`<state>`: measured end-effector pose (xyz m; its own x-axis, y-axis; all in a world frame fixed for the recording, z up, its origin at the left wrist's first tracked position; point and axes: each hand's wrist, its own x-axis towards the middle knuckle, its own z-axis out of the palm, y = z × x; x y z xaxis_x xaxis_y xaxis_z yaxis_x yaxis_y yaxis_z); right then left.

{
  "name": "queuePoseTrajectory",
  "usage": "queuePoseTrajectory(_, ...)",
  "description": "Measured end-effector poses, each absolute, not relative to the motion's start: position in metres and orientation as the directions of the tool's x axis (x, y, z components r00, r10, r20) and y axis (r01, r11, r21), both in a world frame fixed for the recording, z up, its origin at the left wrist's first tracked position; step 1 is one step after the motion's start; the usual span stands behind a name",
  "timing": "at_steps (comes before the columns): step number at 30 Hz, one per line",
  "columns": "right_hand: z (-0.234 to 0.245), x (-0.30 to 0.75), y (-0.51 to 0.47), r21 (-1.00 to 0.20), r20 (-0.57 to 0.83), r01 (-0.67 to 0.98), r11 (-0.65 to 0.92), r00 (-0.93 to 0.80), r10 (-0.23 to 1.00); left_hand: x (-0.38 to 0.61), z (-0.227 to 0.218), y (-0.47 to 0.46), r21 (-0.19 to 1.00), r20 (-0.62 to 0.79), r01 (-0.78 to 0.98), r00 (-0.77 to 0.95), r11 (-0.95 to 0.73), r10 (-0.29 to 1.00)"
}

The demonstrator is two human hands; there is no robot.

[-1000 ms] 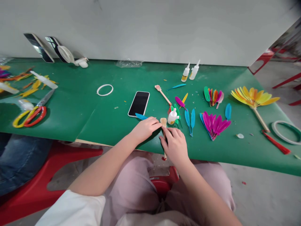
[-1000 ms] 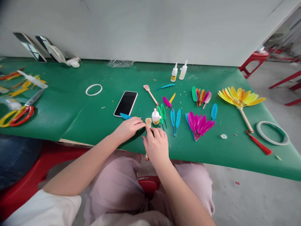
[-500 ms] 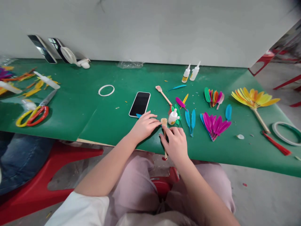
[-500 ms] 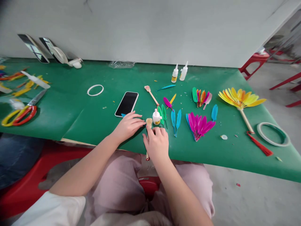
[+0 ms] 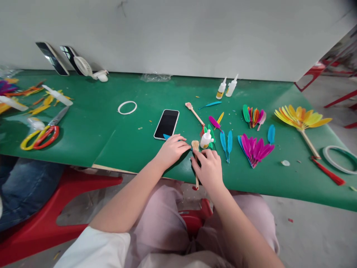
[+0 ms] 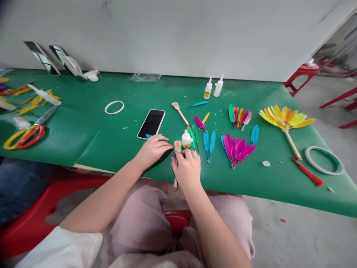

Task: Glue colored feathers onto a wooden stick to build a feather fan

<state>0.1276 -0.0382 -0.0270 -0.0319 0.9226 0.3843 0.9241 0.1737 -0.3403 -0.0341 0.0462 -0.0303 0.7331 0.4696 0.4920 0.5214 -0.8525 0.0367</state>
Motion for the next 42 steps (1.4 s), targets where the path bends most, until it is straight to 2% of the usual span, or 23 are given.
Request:
queuePoseTrajectory(20, -0.0257, 0.1280, -0.0388, -0.366, 0.334, 0.920, 0.137, -0.008, 0.943, -0.0314, -0.0290, 0.0472, 0.018, 0.476, 0.524, 0.744, -0.851, 0.468)
queuePoseTrajectory(28, -0.0252, 0.1334, -0.0387, -0.521, 0.368, 0.836, 0.174, 0.036, 0.929, -0.0328, -0.0294, 0.0467, 0.029, 0.475, 0.532, 0.738, -0.846, 0.480)
queuePoseTrajectory(35, -0.0230, 0.1299, -0.0402, -0.404, 0.339, 0.900, 0.161, -0.017, 0.941, -0.0297, -0.0292, 0.0451, 0.040, 0.501, 0.526, 0.725, -0.849, 0.473)
queuePoseTrajectory(42, -0.0233, 0.1285, -0.0405, -0.363, 0.334, 0.919, 0.155, -0.027, 0.942, -0.0288, -0.0307, 0.0462, 0.045, 0.486, 0.523, 0.733, -0.851, 0.476)
